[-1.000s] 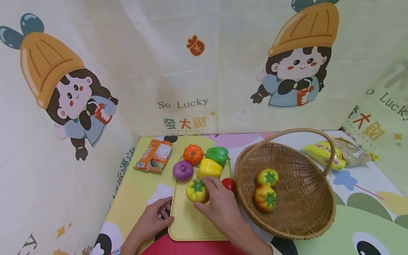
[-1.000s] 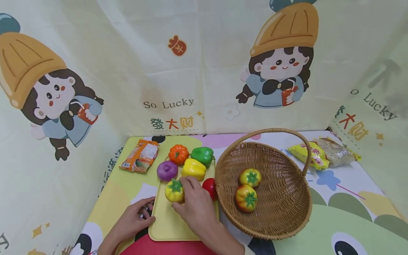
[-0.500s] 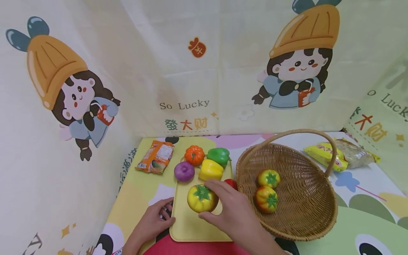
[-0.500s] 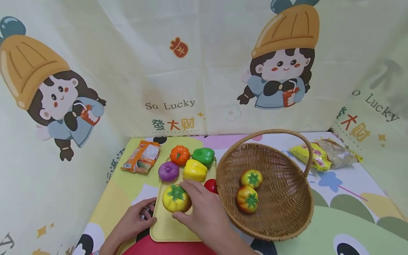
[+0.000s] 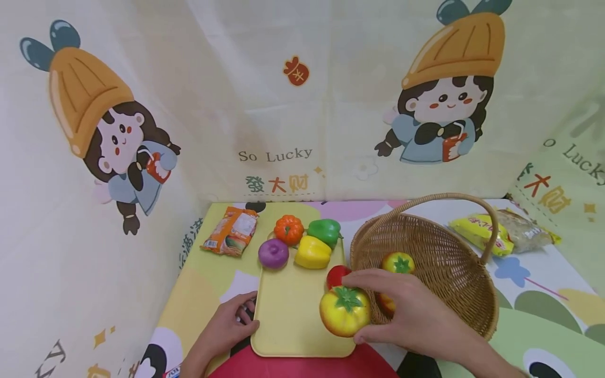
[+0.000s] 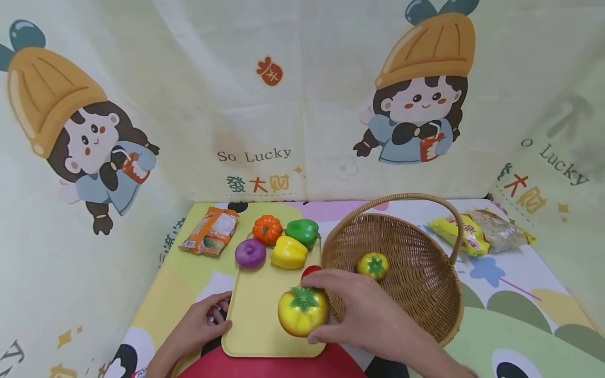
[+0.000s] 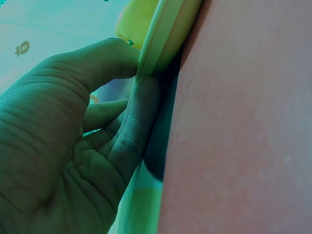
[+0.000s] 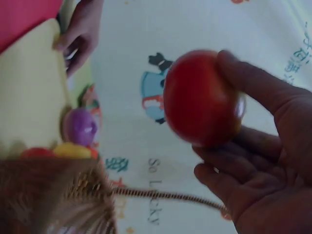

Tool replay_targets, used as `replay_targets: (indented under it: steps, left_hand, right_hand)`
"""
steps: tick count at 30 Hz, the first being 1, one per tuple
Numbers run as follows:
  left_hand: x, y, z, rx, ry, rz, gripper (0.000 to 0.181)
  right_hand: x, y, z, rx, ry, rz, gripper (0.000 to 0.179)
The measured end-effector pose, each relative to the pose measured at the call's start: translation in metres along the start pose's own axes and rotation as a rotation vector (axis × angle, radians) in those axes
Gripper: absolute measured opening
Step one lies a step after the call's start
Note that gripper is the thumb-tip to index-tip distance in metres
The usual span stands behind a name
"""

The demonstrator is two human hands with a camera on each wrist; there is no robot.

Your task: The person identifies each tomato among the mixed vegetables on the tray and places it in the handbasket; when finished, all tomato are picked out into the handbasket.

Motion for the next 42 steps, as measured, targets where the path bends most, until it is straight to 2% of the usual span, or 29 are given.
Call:
replay_targets:
  steps: [2, 11, 17, 21, 31, 42]
  left_hand:
    - [0.001, -0.001, 0.000, 0.007, -0.001, 0.000, 0.062]
    - [-0.001, -0.001, 0.000, 0.001, -0.003, 0.018, 0.061]
    - [-0.001, 0.002, -0.004, -0.007, 0.001, 0.006, 0.062]
    - [-0.001, 0.003, -0.004, -0.004, -0.004, -0.001, 0.062]
    - [0.001, -0.003, -0.001, -0.003, -0.007, -0.010, 0.062]
    - [0.001, -0.001, 0.001, 0.015, -0.025, -0.023, 0.063]
  right_hand:
    - [-0.010, -0.003, -0.005, 0.060, 0.004, 0.040, 0.062]
    - [-0.039, -0.007, -0.022, 0.199, -0.102, -0.008, 0.066]
    - [-0.059, -0.004, -0.039, 0.191, -0.236, -0.048, 0.066]
    - [-0.069, -0.001, -0.047, 0.188, -0.280, -0.054, 0.069]
    - [-0.094, 0.019, -0.046, 0.237, -0.239, -0.042, 0.066]
    - [-0.126, 0.045, -0.039, 0.293, -0.192, -0.011, 0.064]
Point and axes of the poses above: each hand's wrist, its own y-axis towards the middle knuckle, its own z-axis out of the palm, x = y × z, the point moved 7 cm from there along y, towards the middle knuckle, and after that the axes turned 14 degrees about x, right-handed, at the moved point
